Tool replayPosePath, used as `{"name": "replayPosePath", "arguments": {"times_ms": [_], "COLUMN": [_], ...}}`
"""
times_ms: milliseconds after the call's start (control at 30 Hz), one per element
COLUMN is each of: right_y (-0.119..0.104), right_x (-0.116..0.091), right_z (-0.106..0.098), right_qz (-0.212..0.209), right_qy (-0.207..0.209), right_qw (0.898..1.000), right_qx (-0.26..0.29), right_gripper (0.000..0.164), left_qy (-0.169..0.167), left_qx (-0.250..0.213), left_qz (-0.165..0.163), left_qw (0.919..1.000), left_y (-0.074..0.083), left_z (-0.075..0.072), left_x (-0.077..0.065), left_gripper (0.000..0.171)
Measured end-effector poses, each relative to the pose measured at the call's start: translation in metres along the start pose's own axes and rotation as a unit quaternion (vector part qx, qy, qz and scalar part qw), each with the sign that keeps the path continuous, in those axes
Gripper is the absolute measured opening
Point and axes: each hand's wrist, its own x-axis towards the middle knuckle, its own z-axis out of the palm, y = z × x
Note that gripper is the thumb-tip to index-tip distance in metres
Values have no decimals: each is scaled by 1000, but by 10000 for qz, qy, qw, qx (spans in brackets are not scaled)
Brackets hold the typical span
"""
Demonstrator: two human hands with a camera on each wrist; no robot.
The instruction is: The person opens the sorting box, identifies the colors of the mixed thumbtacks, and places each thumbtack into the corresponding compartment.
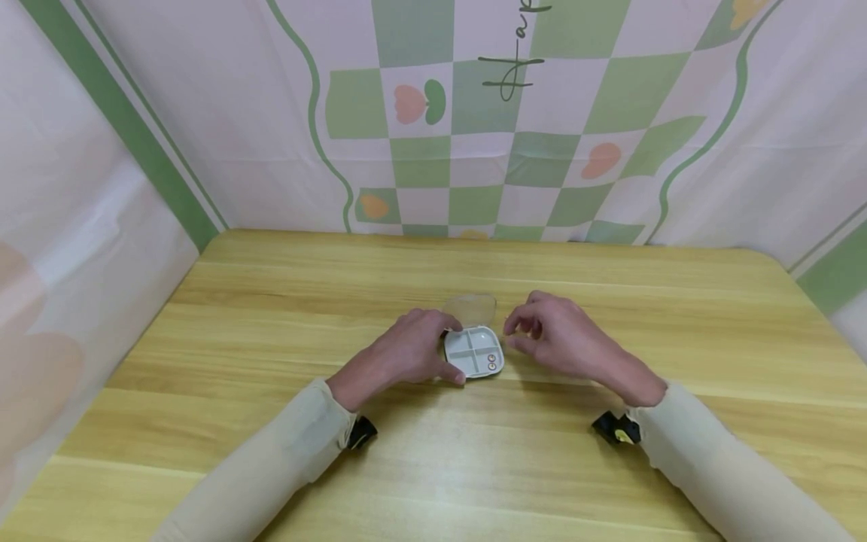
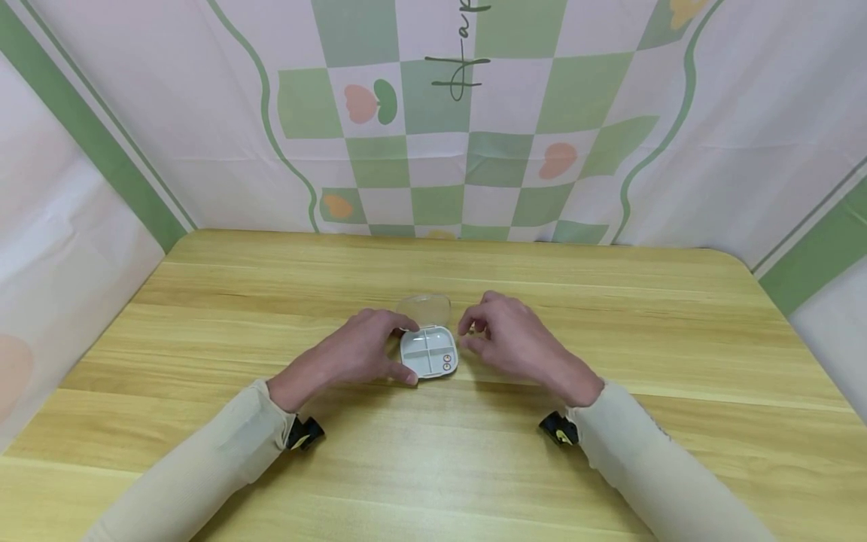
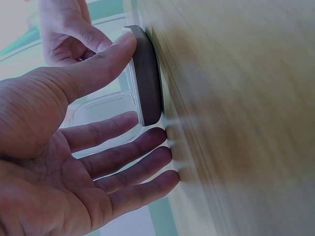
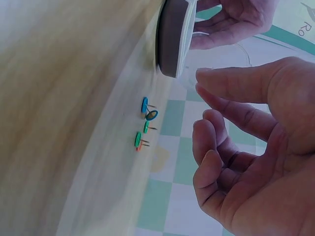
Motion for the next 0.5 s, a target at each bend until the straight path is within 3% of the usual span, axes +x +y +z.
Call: {"name": "replayPosePath", "arguments": {"times_ms": [500], "right_y": [9], "right_x": [1], "right_z": [-5], "right_qz": [49], "right_qy": [41], "right_qw": [9998], "right_qx": [-174], "right_gripper": [9], "left_qy": [49], "left_qx": [98], "left_qz": [14], "left_qw": [9999], "left_y": [1], "left_z": [0], "left_x": [-1], "left_gripper": [73]}}
